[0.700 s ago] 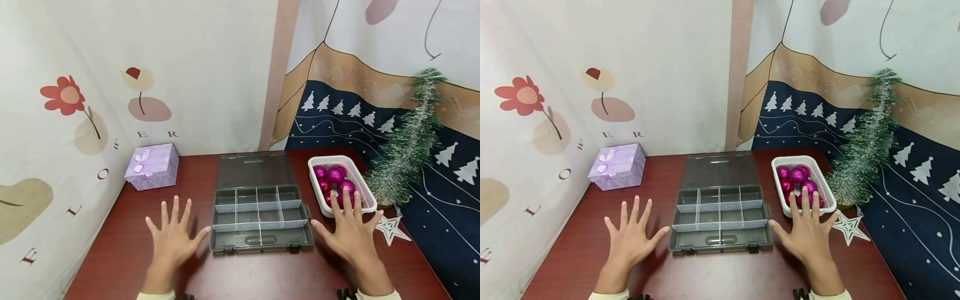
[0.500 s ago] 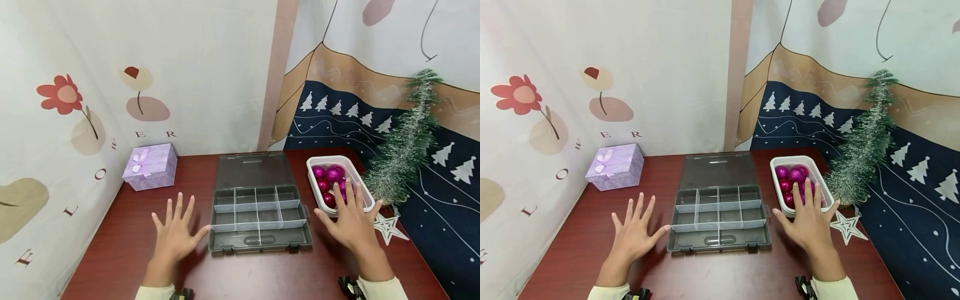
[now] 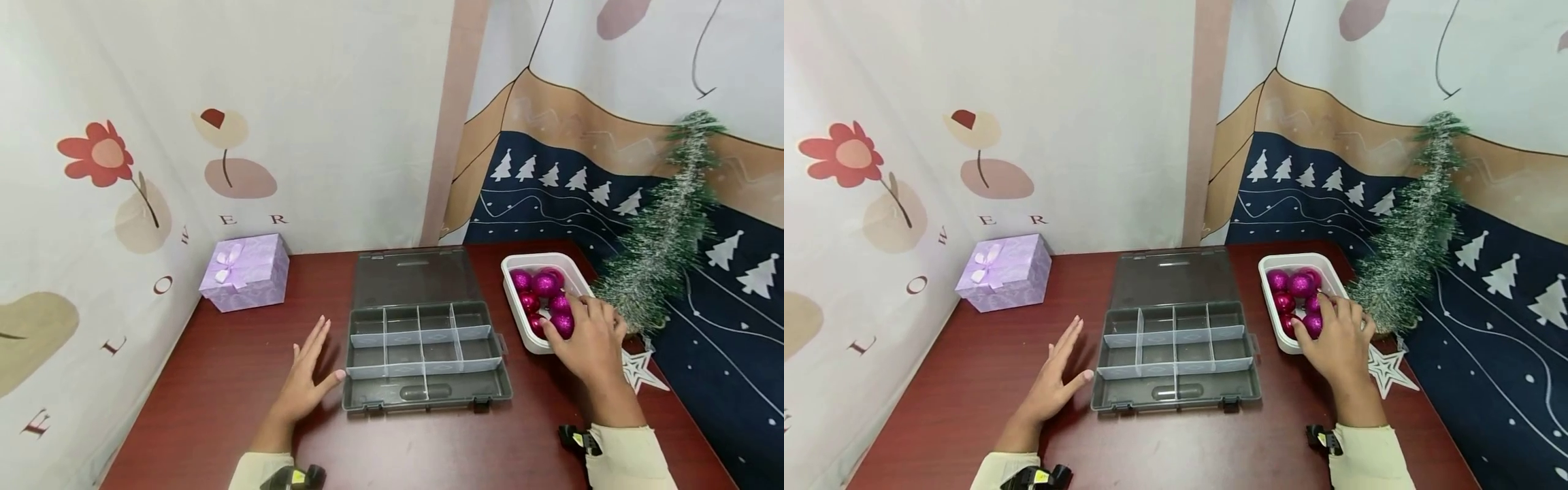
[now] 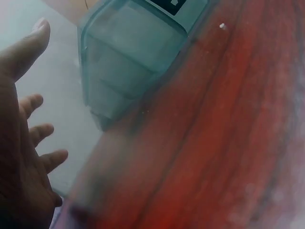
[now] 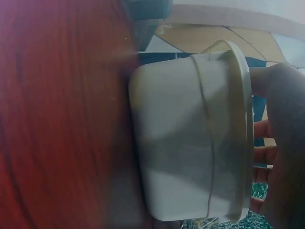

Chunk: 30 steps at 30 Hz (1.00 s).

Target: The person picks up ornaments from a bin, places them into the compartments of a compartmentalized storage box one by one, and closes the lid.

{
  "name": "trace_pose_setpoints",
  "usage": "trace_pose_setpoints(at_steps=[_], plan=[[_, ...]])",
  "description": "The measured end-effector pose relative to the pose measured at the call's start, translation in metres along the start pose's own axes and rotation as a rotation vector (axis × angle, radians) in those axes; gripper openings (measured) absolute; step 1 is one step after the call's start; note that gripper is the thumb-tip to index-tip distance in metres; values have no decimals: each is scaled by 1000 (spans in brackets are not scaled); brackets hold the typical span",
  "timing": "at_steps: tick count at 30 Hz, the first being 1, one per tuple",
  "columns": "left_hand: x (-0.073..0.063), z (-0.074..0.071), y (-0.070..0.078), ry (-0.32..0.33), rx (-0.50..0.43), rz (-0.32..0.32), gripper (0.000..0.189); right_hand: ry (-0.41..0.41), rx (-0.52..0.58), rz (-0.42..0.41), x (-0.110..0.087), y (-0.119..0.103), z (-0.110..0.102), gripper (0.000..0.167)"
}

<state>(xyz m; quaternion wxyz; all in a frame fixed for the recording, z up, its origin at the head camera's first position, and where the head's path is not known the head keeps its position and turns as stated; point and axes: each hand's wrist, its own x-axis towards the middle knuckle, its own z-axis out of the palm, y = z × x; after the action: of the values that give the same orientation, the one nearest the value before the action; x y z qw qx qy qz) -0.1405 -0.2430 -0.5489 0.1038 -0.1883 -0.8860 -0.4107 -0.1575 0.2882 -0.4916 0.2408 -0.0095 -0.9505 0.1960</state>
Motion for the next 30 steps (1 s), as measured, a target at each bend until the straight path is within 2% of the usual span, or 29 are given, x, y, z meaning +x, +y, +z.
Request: trace_pose_setpoints(at_steps=[6,12,17,30], plan=[[-3,4,-5,-43,-40,24,93,-6,-10,58,-5,5,-2,72],[-2,6,-5,-71,-41,39,86,-40,-45,98,-7,7,-3,72],[1,8,-5,-111,-36,39,83,-35,-60,123,-5,6,-4,72],[-2,5,-4,-126,-9,59,79,-27,-76,136,-4,1,-4,65]])
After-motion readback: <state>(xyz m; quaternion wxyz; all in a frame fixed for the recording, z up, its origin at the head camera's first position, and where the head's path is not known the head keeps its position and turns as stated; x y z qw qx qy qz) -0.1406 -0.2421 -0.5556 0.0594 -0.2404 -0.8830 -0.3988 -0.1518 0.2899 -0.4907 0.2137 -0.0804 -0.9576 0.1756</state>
